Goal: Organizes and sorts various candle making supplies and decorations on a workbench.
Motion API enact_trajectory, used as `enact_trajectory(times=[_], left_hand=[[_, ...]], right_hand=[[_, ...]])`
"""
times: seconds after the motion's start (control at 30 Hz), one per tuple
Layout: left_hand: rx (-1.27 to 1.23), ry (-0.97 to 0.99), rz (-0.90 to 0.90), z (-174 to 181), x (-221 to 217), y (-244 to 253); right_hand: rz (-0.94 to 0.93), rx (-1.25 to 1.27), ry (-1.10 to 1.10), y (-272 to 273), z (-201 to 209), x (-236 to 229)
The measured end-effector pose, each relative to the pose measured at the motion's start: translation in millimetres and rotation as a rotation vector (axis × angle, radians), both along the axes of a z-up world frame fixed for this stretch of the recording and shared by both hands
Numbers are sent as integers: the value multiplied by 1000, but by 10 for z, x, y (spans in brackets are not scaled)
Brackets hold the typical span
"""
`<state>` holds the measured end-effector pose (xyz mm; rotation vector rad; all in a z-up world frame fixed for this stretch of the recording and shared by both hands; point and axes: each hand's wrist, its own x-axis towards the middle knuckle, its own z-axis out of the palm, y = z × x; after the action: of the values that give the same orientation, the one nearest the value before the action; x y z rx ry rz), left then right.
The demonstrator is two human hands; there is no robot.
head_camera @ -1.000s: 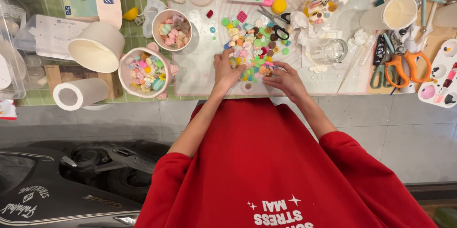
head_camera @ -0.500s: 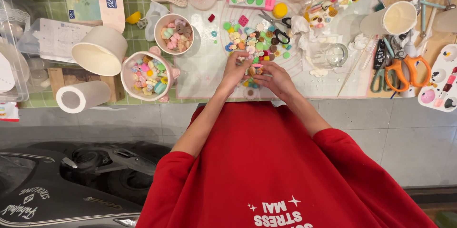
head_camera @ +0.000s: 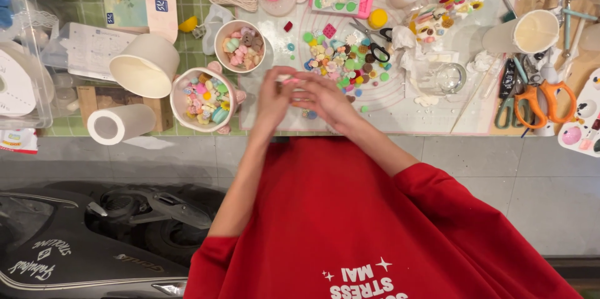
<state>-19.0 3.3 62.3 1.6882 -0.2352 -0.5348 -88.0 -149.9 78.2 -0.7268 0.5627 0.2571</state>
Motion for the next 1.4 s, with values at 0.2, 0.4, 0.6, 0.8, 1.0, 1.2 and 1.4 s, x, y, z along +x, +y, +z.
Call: enact_trajectory(times=[0.2,0.4,0.6,0.8,1.0,1.2,1.4], left_hand=[[179,-4,149,942,255,898],[485,-411,95,1176,285,1161],[440,-632,78,1169,231,590],[347,-90,-297,-25,409,-564],[559,-207,-141,-729,610,-1049],[545,-103,-334,-580,398,-1152],[399,-68,-446,-628,245,-1152]], right_hand=[[202,97,-187,799,521,484],[388,-187,-279,804,236,535],[177,-1021,-221,-528,-324,-91],[-31,-1193,125,-1208,-560,-699],[-74,-678,404,-1248,-717,-831],[-137,-404,320,-980,-481,-500],[-157,-191,290,-932,-777,-376]])
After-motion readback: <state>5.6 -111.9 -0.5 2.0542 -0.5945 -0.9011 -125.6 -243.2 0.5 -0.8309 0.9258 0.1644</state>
